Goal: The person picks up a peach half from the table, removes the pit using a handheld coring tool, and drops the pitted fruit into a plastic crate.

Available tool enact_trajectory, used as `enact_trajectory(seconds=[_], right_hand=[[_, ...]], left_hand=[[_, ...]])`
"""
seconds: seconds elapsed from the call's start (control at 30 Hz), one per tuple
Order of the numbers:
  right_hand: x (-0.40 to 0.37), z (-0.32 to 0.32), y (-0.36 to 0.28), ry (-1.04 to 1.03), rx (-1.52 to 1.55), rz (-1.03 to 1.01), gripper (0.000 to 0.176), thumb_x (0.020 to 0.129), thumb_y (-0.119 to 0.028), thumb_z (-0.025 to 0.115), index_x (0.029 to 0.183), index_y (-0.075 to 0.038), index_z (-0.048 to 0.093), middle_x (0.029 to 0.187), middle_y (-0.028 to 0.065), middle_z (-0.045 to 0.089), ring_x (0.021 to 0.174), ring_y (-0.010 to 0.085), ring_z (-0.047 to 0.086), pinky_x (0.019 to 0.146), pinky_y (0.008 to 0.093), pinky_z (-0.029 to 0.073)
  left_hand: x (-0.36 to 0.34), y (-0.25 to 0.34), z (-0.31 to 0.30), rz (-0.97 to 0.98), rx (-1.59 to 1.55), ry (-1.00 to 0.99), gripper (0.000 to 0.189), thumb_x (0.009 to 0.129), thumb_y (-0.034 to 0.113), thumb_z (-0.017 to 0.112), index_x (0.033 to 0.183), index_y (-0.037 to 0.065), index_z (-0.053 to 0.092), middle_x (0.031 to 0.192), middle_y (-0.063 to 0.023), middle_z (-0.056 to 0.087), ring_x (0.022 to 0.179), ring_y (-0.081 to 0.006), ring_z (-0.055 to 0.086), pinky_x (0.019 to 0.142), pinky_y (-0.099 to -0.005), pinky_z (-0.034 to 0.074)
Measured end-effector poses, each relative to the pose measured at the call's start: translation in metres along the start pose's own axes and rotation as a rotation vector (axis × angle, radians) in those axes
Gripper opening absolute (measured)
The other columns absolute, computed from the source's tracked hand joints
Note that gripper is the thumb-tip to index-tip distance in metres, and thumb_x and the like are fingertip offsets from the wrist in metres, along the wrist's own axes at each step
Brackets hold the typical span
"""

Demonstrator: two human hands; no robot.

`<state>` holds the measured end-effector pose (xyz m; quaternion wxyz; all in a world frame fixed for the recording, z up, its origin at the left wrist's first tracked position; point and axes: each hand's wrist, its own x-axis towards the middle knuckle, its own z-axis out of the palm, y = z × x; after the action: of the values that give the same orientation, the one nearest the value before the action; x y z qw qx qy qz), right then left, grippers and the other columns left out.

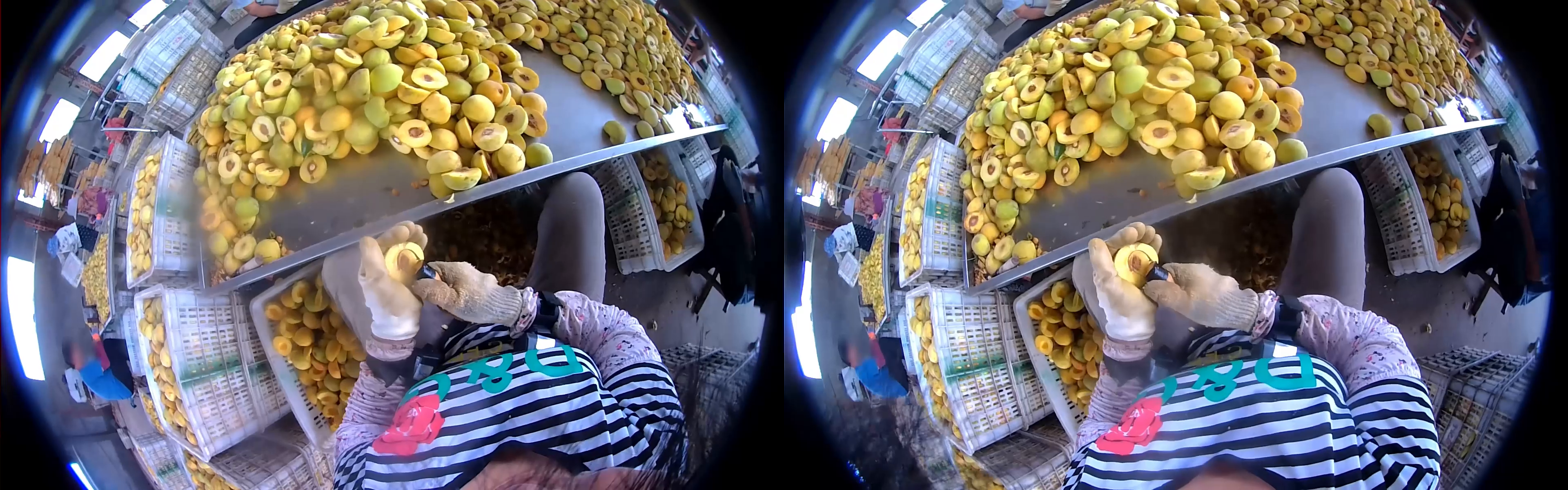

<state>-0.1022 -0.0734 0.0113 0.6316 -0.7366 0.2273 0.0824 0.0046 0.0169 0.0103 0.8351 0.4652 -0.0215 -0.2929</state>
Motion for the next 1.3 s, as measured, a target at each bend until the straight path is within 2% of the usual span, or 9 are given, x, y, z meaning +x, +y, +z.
enact_trajectory(seconds=[0.4, 0.5, 0.6, 0.63, 1.03, 1.1, 1.2, 1.27, 1.3], right_hand=[[0.018, 0.015, 0.019, -0.072, 0.021, -0.12, 0.057, 0.098, -0.053, 0.058, 0.124, -0.002, 0.062, 0.107, 0.0181, 0.071, 0.1, 0.0327, 0.068, 0.091, 0.0396, 0.052], [0.023, 0.024, 0.038, -0.045, 0.095, -0.156, 0.048, 0.1, -0.049, 0.056, 0.112, -0.003, 0.065, 0.088, 0.014, 0.069, 0.08, 0.0262, 0.068, 0.074, 0.0355, 0.054], [0.009, 0.001, 0.025, -0.361, 0.384, 0.147, 0.043, 0.102, -0.045, 0.052, 0.094, -0.004, 0.062, 0.065, 0.0065, 0.057, 0.057, 0.0171, 0.056, 0.052, 0.0299, 0.044], [0.005, 0.002, 0.027, -0.384, 0.51, 0.091, 0.042, 0.102, -0.044, 0.049, 0.081, -0.008, 0.054, 0.056, -0.001, 0.044, 0.045, 0.0112, 0.04, 0.042, 0.0272, 0.029], [-0.005, -0.034, 0.078, -0.909, 0.801, 0.332, 0.033, 0.099, -0.04, 0.063, 0.078, -0.016, 0.055, 0.062, -0.0091, 0.044, 0.049, 0.0044, 0.039, 0.042, 0.0216, 0.028], [-0.008, -0.041, 0.074, -0.783, 0.421, 0.358, 0.03, 0.097, -0.038, 0.067, 0.084, -0.015, 0.055, 0.062, -0.0062, 0.045, 0.049, 0.0064, 0.042, 0.043, 0.0203, 0.03], [-0.009, -0.061, 0.087, -1.014, 0.789, 0.181, 0.032, 0.099, -0.044, 0.062, 0.091, -0.014, 0.055, 0.062, -0.003, 0.045, 0.047, 0.0093, 0.043, 0.041, 0.0241, 0.031], [-0.022, -0.026, 0.068, 0.021, 0.708, 0.328, 0.046, 0.099, -0.056, 0.055, 0.078, -0.015, 0.051, 0.054, -0.0054, 0.038, 0.042, 0.0081, 0.033, 0.039, 0.0274, 0.024], [-0.013, -0.023, 0.066, 0.049, 0.806, 0.423, 0.049, 0.098, -0.061, 0.053, 0.079, -0.016, 0.05, 0.053, -0.0047, 0.036, 0.041, 0.0084, 0.032, 0.039, 0.0275, 0.023]], left_hand=[[0.008, 0.013, -0.015, 0.006, 0.237, -0.169, 0.054, 0.103, 0.043, 0.05, 0.085, -0.004, 0.069, 0.088, -0.0158, 0.071, 0.08, -0.0229, 0.066, 0.075, -0.0325, 0.053], [0.018, 0.006, -0.022, 0.038, 0.199, -0.335, 0.053, 0.104, 0.039, 0.05, 0.082, -0.005, 0.07, 0.087, -0.0175, 0.072, 0.078, -0.0226, 0.066, 0.073, -0.0325, 0.052], [0.021, -0.002, -0.022, 0.039, 0.206, -0.424, 0.053, 0.104, 0.041, 0.05, 0.078, -0.001, 0.069, 0.083, -0.0178, 0.071, 0.077, -0.0254, 0.067, 0.072, -0.0341, 0.053], [0.021, -0.005, -0.021, 0.036, 0.217, -0.436, 0.053, 0.104, 0.043, 0.051, 0.076, 0.0, 0.068, 0.082, -0.0177, 0.07, 0.076, -0.0268, 0.067, 0.072, -0.035, 0.053], [0.024, -0.006, 0.004, -0.688, 0.221, -0.92, 0.034, 0.096, 0.023, 0.062, 0.077, -0.004, 0.072, 0.08, -0.0145, 0.072, 0.074, -0.0221, 0.068, 0.07, -0.0308, 0.054], [0.021, -0.006, 0.001, -0.677, 0.365, -0.776, 0.048, 0.1, 0.036, 0.054, 0.081, -0.003, 0.073, 0.081, -0.0115, 0.072, 0.074, -0.0172, 0.066, 0.071, -0.0286, 0.052], [0.013, 0.004, -0.016, -0.308, 0.381, -0.423, 0.056, 0.102, 0.044, 0.051, 0.081, -0.004, 0.072, 0.082, -0.0104, 0.072, 0.078, -0.015, 0.065, 0.073, -0.0298, 0.051], [0.002, 0.014, -0.046, -0.07, 0.215, -0.314, 0.051, 0.102, 0.04, 0.054, 0.084, -0.005, 0.069, 0.087, -0.0131, 0.073, 0.083, -0.0184, 0.067, 0.076, -0.0324, 0.053], [-0.001, 0.012, -0.073, 0.163, 0.159, -0.345, 0.046, 0.1, 0.037, 0.057, 0.087, -0.006, 0.066, 0.093, -0.0157, 0.073, 0.088, -0.0232, 0.067, 0.079, -0.037, 0.054]])
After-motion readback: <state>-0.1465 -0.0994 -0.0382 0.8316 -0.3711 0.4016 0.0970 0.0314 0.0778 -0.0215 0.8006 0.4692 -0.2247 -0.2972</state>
